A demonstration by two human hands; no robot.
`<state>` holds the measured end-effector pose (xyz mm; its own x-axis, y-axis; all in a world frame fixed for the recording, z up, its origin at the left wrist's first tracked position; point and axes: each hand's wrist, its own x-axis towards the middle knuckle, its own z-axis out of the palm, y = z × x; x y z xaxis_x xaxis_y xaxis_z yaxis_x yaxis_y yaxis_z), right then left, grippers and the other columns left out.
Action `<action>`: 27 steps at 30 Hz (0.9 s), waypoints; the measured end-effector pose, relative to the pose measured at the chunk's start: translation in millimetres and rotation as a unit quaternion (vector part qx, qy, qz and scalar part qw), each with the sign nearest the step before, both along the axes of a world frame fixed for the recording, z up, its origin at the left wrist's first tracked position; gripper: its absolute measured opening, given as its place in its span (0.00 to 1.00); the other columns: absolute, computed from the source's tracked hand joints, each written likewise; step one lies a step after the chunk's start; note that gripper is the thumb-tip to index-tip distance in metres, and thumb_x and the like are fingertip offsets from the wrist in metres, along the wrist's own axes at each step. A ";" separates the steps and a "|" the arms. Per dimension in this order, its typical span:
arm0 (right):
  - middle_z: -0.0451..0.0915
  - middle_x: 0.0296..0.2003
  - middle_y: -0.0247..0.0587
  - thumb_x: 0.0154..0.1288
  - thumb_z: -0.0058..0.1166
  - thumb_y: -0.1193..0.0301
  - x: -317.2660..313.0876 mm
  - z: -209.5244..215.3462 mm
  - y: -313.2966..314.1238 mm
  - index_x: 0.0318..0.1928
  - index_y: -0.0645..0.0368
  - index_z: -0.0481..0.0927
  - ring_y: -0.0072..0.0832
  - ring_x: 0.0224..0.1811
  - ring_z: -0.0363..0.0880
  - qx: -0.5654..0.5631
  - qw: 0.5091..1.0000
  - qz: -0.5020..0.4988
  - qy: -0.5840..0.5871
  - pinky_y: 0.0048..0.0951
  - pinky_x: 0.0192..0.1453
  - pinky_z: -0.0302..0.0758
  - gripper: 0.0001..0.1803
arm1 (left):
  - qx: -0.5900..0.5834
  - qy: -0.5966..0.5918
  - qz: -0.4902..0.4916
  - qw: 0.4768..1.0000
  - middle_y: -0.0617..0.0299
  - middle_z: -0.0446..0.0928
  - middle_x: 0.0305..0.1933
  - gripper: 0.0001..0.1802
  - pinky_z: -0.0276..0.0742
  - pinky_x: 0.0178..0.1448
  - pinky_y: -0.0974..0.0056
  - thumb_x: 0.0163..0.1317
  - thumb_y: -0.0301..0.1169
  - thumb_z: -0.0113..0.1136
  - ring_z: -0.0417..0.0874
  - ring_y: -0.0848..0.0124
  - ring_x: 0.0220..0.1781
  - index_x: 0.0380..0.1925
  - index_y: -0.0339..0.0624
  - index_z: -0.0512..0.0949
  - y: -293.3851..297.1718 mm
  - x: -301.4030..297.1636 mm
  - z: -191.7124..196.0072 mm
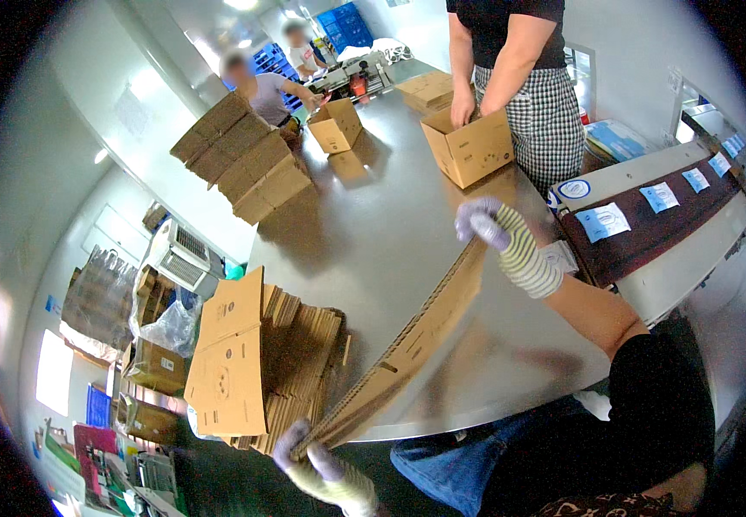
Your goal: The person assembles cardboard boxes and fills them with small blue packages from a pile, then moves the boxes aside. The person uses gloved hands to fold the boxes and neatly stack the packages inside.
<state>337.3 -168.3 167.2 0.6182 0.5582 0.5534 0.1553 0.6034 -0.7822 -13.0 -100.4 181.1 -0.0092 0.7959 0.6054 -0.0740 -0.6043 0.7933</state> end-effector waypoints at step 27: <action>0.78 0.51 0.57 0.56 0.58 0.63 -46.9 25.7 -8.9 0.60 0.64 0.69 0.44 0.53 0.79 -0.244 0.917 0.064 -0.310 0.36 0.58 0.74 0.32 | 0.142 0.381 0.057 0.912 0.53 0.73 0.48 0.09 0.59 0.66 0.48 0.55 0.28 0.51 0.68 0.51 0.59 0.35 0.42 0.78 1.1 18.0 9.6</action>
